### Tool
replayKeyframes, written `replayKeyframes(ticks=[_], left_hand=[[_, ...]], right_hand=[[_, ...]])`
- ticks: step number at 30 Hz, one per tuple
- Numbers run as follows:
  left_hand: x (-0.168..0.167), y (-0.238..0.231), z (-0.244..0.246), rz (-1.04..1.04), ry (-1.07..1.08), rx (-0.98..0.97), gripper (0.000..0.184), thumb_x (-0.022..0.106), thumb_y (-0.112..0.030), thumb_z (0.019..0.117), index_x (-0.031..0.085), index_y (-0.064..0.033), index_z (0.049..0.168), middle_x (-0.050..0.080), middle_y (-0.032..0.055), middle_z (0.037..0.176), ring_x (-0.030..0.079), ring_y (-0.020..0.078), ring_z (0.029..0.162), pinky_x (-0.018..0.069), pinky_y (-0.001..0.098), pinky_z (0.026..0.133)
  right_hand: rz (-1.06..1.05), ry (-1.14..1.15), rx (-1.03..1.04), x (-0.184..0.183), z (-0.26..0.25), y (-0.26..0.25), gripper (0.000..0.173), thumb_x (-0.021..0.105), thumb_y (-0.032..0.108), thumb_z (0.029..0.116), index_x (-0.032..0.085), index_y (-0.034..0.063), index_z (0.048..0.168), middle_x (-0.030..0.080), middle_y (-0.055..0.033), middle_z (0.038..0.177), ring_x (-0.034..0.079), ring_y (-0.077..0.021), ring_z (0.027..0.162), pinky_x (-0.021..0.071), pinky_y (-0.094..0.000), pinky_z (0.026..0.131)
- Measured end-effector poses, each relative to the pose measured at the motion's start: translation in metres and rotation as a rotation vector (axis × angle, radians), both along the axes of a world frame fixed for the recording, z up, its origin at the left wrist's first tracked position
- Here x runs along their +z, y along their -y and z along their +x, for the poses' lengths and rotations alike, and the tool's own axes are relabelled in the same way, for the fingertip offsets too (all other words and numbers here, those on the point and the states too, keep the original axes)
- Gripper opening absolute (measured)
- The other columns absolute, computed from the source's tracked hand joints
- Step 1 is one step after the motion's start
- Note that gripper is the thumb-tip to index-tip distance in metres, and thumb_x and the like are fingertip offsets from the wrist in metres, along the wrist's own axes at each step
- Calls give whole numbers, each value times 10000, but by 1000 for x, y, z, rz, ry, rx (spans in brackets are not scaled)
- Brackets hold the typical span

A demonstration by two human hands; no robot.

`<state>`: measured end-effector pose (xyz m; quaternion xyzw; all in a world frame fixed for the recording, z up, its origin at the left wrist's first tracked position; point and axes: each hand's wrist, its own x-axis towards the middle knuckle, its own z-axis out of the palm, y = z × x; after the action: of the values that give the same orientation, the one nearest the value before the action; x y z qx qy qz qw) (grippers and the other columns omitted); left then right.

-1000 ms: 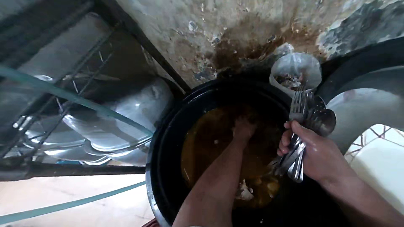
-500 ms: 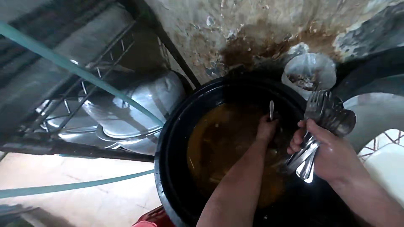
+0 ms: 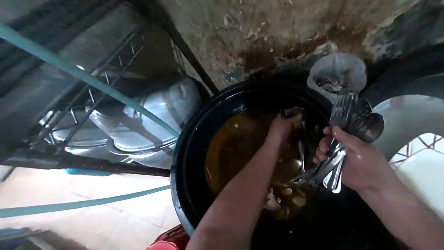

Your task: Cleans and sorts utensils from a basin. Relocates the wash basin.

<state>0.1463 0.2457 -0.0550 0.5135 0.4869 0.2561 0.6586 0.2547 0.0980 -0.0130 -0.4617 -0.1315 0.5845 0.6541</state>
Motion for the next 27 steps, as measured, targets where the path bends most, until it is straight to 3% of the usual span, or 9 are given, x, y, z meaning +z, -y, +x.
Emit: replayKeyframes(ticks=[2, 5, 8, 10, 13, 17, 19, 24, 27], left_hand=[[17, -5, -8, 64, 131, 76, 318, 637, -133, 1009, 573, -52, 1310, 659, 68, 973, 632, 124, 791, 557, 290, 705], [50, -4, -24, 157, 142, 91, 299, 626, -83, 1007, 577, -22, 1295, 673, 93, 1053, 673, 160, 896, 589, 331, 808], [71, 17, -41, 236, -273, -109, 270, 680, -169, 979, 624, -64, 1221, 666, 77, 959, 642, 152, 792, 562, 343, 703], [64, 40, -47, 143, -530, -325, 289, 672, -232, 998, 636, -80, 1242, 679, 124, 1015, 655, 225, 862, 558, 445, 768], [27, 65, -56, -30, -589, -546, 348, 532, -305, 1081, 598, -52, 1312, 674, 137, 1044, 673, 208, 854, 582, 399, 774], [40, 63, -68, -26, -695, -531, 616, 344, -507, 1102, 536, -14, 1420, 616, 243, 1313, 597, 361, 1219, 460, 584, 1031], [49, 53, -81, 18, -661, -439, 634, 324, -545, 1091, 468, -101, 1520, 524, 181, 1498, 491, 329, 1398, 376, 594, 1147], [82, 56, -84, 692, -381, -194, 519, 333, -407, 1108, 471, -156, 1541, 314, 83, 1664, 325, 189, 1519, 344, 430, 1212], [86, 78, -66, 1299, -236, -333, 461, 416, -405, 1084, 540, -211, 1483, 288, 157, 1666, 167, 363, 1569, 170, 616, 1244]], right_hand=[[-7, 5, -5, 1, 0, 1, 295, 411, 281, 1104, 631, 84, 1103, 599, -20, 695, 633, -154, 581, 624, -374, 617], [-14, -2, -4, 2, 0, 1, 296, 407, 287, 1103, 633, 97, 1088, 605, -10, 699, 631, -143, 584, 612, -345, 600], [-31, -14, -1, 4, 0, 1, 306, 406, 308, 1105, 631, 101, 1100, 603, -6, 699, 616, -128, 568, 593, -317, 565], [-54, -18, 5, 5, -1, 1, 312, 413, 324, 1104, 629, 99, 1114, 610, -12, 710, 616, -132, 570, 587, -314, 559], [-64, -32, 32, 7, -2, 1, 320, 404, 341, 1105, 608, 95, 1127, 628, -22, 719, 644, -149, 579, 611, -344, 573], [-114, -22, 76, 10, -2, 1, 330, 403, 360, 1105, 596, 95, 1143, 635, -31, 743, 635, -146, 566, 600, -330, 547], [-137, -28, 109, 9, -2, 0, 273, 449, 325, 1093, 606, 101, 1107, 589, -14, 734, 565, -111, 537, 548, -279, 510], [-205, 5, 221, 13, -2, 0, 176, 512, 186, 1069, 613, 45, 1101, 656, -87, 756, 624, -146, 542, 566, -279, 487], [-265, -32, 286, 30, -4, 4, 303, 445, 269, 1089, 661, 59, 1061, 719, -69, 818, 686, -140, 623, 584, -275, 526]])
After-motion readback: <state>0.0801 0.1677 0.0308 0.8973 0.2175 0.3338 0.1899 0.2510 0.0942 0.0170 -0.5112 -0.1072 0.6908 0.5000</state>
